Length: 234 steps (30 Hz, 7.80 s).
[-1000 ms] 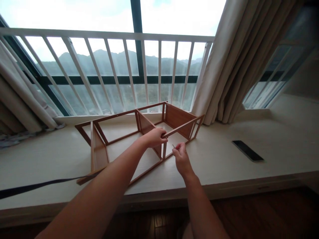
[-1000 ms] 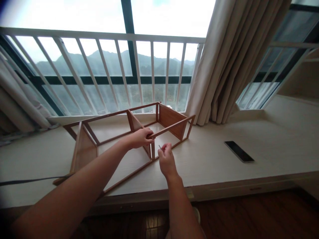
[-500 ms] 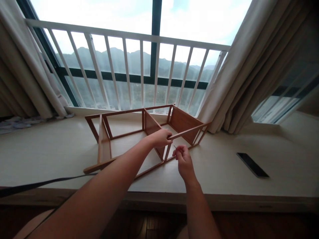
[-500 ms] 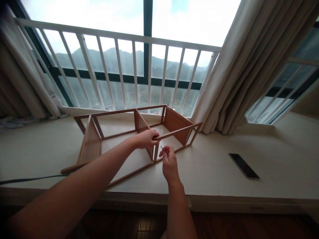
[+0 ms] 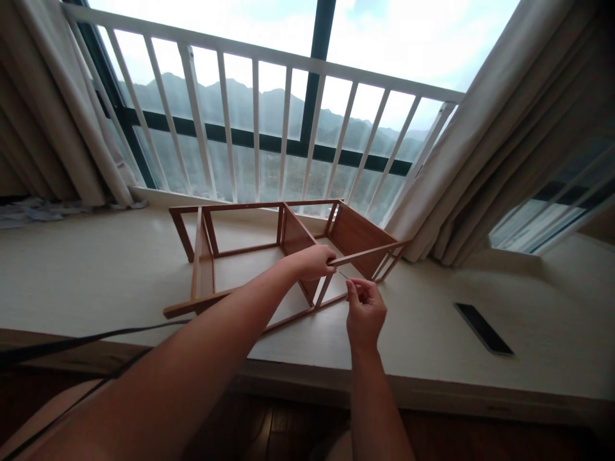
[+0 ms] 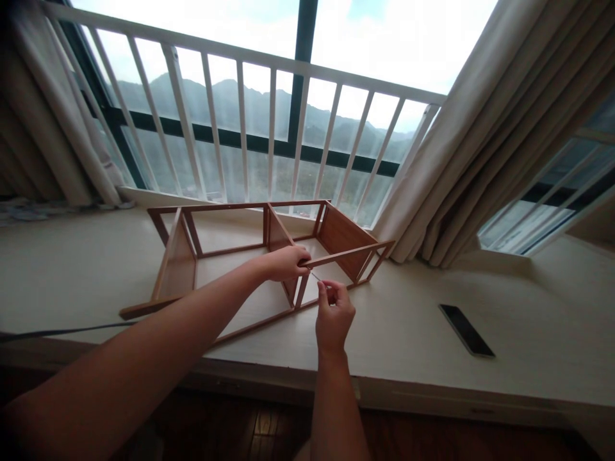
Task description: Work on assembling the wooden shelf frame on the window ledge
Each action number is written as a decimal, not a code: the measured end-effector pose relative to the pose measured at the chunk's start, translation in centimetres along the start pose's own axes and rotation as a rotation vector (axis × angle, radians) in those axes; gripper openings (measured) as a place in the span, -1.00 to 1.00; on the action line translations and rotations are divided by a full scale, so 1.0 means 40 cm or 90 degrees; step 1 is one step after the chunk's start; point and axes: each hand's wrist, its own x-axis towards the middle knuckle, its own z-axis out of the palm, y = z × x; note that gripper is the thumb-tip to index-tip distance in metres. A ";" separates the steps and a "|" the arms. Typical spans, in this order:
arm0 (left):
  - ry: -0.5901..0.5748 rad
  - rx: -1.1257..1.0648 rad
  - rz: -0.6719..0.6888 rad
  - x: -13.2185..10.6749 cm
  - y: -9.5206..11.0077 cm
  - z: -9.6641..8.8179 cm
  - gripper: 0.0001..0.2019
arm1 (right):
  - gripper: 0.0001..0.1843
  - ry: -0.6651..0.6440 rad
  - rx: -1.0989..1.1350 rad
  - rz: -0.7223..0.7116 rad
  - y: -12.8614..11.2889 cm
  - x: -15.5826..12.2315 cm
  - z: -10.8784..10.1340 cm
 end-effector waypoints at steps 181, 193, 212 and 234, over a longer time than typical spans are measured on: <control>-0.003 -0.028 -0.026 0.014 -0.001 0.015 -0.83 | -0.70 -0.028 0.109 0.013 0.001 -0.007 0.009; 0.002 -0.027 -0.031 0.013 -0.002 0.016 -0.82 | -0.73 0.004 0.096 -0.022 -0.001 0.000 -0.003; -0.001 -0.019 -0.024 0.016 -0.003 0.017 -0.83 | -0.73 -0.012 0.115 -0.006 0.001 0.002 0.016; 0.001 -0.027 -0.014 0.020 -0.010 0.024 -0.83 | -0.67 0.006 0.035 0.009 0.007 0.006 0.011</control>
